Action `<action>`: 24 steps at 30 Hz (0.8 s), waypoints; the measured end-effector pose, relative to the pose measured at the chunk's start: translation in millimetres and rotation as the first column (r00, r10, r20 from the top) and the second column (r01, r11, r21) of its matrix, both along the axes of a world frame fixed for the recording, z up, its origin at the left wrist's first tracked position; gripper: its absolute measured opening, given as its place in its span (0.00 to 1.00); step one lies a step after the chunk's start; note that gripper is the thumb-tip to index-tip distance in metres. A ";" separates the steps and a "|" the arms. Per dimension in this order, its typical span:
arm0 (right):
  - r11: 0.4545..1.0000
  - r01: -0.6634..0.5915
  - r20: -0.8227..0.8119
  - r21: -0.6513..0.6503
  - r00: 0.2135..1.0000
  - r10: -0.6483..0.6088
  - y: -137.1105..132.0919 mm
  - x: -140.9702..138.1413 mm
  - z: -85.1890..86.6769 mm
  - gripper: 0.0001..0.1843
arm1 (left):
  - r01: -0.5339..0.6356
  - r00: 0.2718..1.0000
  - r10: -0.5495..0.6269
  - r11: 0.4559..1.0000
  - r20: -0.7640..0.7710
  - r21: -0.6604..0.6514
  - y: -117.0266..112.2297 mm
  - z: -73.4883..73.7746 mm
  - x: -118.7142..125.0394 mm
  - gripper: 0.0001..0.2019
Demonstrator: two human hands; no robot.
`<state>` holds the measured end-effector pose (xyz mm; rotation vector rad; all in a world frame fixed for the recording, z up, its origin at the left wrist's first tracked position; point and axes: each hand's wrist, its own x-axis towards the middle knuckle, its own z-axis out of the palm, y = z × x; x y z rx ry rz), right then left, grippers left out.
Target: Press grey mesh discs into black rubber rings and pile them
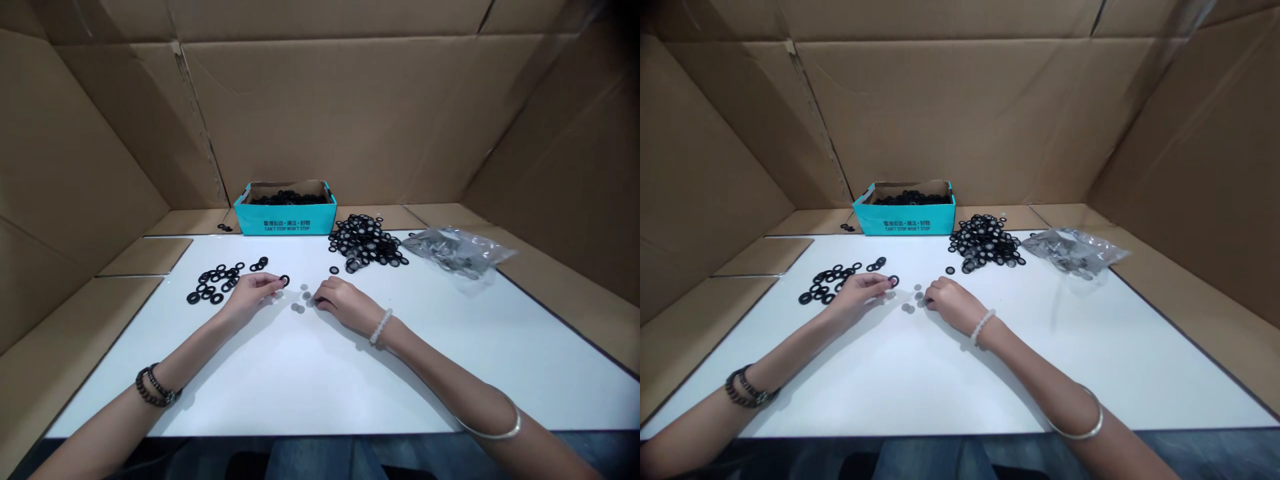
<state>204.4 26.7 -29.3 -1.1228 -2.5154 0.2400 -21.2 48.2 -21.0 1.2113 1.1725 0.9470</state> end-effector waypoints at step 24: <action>0.744 -0.032 -0.556 -0.668 0.686 -0.470 -0.5 0.0 -2.9 0.10 | -0.038 0.998 0.045 0.992 0.051 -0.123 -5.8 7.5 3.3 0.17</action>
